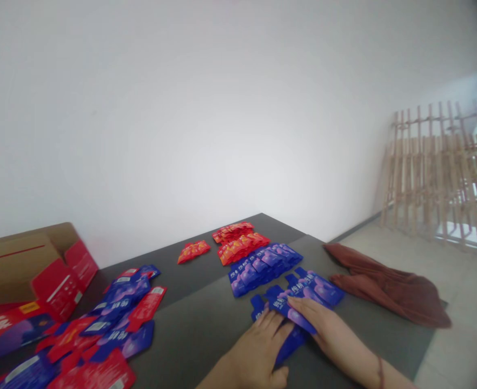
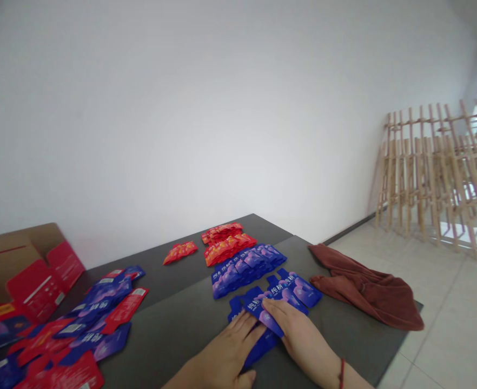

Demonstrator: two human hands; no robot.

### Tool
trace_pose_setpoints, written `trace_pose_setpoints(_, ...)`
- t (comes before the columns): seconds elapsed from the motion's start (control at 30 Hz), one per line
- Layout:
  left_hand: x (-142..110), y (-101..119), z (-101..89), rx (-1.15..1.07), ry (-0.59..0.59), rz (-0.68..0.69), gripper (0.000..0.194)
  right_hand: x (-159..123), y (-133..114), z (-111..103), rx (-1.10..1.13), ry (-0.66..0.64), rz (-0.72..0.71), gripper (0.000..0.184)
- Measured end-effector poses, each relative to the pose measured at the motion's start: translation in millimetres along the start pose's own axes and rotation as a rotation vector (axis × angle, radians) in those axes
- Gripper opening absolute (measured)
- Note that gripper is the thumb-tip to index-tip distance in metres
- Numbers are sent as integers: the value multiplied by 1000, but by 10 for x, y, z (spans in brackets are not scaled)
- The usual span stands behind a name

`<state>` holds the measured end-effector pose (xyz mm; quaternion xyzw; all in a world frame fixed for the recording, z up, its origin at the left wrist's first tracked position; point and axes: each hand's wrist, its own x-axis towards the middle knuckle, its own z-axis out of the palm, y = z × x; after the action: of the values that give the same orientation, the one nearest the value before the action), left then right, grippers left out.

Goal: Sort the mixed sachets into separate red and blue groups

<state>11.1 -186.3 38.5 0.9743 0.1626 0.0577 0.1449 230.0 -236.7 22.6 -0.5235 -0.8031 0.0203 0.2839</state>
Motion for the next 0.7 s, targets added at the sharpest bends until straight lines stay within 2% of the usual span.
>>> trace_pose_setpoints(0.17, 24, -49, 84, -4, 28, -71, 70, 23, 298, -180, -77, 52, 50, 56)
trace_pose_setpoints(0.3, 68, -45, 155, -39, 24, -167, 69, 53, 550, -288, -127, 28, 109, 51)
trace_pose_setpoints(0.4, 132, 2, 162, -55, 60, -216, 73, 46, 679, -279, -124, -28, 118, 46)
trace_pose_setpoints(0.5, 227, 39, 150, -70, 106, -172, 78, 8, 729, -245, -119, -119, 76, 44)
trace_pose_setpoints(0.6, 309, 35, 158, -87, 96, -135, 77, -34, 730, -216, -138, -173, 77, 52)
trace_pose_setpoints(0.7, 340, 7, 198, -91, 76, -177, 76, -70, 755, -148, -177, -164, 111, 56)
